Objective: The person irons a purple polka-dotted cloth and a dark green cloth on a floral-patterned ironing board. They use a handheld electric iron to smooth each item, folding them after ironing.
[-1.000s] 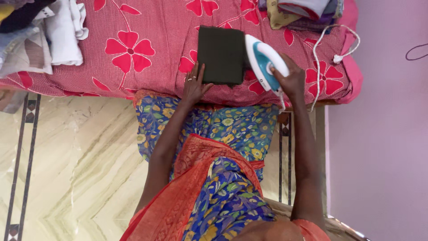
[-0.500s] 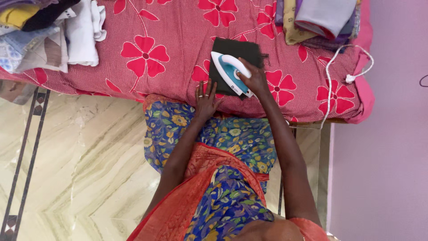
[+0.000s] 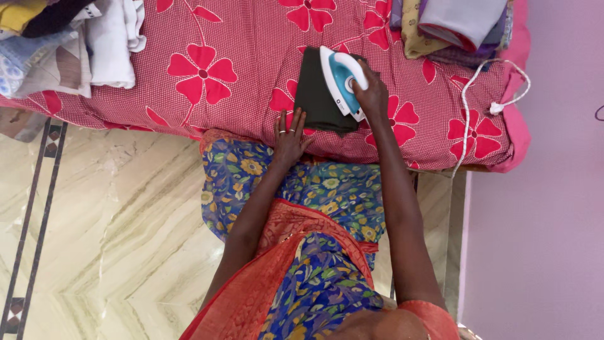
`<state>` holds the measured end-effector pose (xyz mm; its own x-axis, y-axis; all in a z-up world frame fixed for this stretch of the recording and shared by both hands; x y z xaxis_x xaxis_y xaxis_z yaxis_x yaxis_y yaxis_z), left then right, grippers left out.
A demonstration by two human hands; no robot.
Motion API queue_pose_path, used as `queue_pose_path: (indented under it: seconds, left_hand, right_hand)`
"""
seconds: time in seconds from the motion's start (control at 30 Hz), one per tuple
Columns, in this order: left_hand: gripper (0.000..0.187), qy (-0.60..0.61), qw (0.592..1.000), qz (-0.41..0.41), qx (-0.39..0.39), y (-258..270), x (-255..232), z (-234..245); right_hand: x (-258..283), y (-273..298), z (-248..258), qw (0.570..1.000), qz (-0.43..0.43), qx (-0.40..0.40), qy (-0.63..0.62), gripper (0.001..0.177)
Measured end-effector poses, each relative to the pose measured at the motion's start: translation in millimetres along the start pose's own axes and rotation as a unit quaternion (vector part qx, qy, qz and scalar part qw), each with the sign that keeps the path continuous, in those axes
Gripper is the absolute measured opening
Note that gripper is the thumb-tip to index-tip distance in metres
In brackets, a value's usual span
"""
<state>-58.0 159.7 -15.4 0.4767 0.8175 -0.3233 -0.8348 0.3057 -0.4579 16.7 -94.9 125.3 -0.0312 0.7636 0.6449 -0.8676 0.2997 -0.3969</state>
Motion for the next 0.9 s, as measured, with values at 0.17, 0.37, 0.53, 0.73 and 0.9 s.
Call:
queue_pose_path:
  seconds: [0.17,0.37,0.53,0.73,0.9]
  left_hand:
    - [0.087,0.007,1.000,0.005,0.003,1.3,-0.8,0.0]
    - [0.080,-0.008,1.000,-0.016,-0.003,-0.3,-1.3,-6.3]
    - [0.079,0.019,1.000,-0.019,-0.002,0.6,-0.2,0.9]
    - [0.096,0.024,1.000,-0.013,0.014,0.7,1.3,3.4]
    - [0.110,0.114,0.993,0.013,-0.033,0.3,12.9,-0.3]
  right_hand:
    - [-44.9,-3.4,18.0,0.997,-0.070,-0.040,-0.010,0.060]
    - [-76.3,30.6,58.2,0.997,0.016,-0.082,0.003,0.061]
    - [-49.1,43.0,87.8,0.993,-0.094,-0.064,0.010,0.062]
    - [27.3,47.4,81.4,0.994,0.042,-0.081,-0.067,0.057]
    - [56.7,62.9,33.5,0.997,0.027,0.044,-0.049,0.060]
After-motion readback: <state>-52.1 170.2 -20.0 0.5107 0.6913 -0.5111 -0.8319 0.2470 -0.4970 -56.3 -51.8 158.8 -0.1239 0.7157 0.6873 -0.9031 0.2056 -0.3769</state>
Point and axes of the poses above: each hand's wrist, its own y-axis away from the middle knuckle, its own z-axis out of the back of the hand, x = y × z, the point moved 5 cm from there along -y, towards the middle knuckle, and after that the axes turned 12 degrees about -x, right-handed, at the moved point
